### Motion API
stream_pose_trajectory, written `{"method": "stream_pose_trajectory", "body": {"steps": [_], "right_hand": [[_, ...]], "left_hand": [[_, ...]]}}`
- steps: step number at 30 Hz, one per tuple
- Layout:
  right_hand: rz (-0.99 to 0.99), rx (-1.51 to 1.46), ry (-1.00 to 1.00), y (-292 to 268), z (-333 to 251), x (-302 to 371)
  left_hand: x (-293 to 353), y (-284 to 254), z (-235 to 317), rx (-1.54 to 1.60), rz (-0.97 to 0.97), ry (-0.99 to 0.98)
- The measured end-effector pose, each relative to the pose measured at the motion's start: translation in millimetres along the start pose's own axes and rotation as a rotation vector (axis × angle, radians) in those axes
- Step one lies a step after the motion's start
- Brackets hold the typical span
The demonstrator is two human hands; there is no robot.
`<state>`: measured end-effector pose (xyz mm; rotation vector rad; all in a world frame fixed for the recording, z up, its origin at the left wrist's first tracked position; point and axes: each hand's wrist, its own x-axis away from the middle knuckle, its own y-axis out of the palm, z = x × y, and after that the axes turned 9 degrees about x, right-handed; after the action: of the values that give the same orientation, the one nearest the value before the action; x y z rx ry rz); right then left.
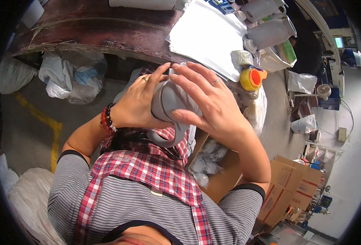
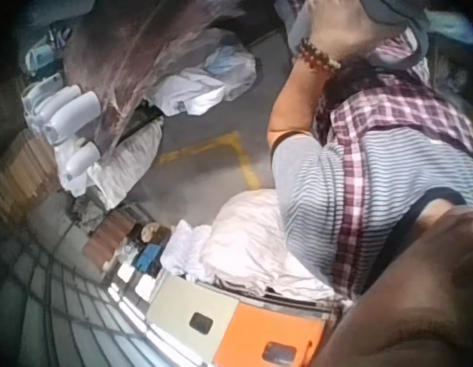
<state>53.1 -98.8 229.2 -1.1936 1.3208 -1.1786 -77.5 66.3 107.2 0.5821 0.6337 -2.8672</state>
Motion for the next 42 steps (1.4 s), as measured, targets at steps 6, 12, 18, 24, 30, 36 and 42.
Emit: {"method": "stream_pose_trajectory", "body": {"steps": [6,12,18,24,30,36,42], "right_hand": [[-0.036,0.083,0.233,5.9,5.5,8.3],[-0.168,-0.503,0.053,2.6,-30.4,22.3],[0.169,-0.023,-0.145,-8.6,-15.9,4.5],[-0.013,0.224,-0.037,-7.6,-9.9,-6.2],[-0.116,0.248,0.020,-10.4,-11.3,15.1],[-0.243,0.125,-0.010,-18.5,-14.2,29.8],[-0.338,0.190,0.281,0.2,-23.2,38.4]], "left_hand": [[4.6,-7.6,-0.4,-0.033,0.014,-0.064],[4.2,-7.8,-7.6,0.023,0.025,-0.022],[3.7,-7.3,1.3,0.026,0.003,-0.026],[6.6,-7.6,-0.2,0.039,-0.011,-0.021],[8.5,-13.0,-3.6,0.028,-0.016,-0.064],[2.1,-9.5,0.9,0.062,-0.075,-0.012],[-3.0,16.1,10.1,-0.057,-0.031,-0.027]]}}
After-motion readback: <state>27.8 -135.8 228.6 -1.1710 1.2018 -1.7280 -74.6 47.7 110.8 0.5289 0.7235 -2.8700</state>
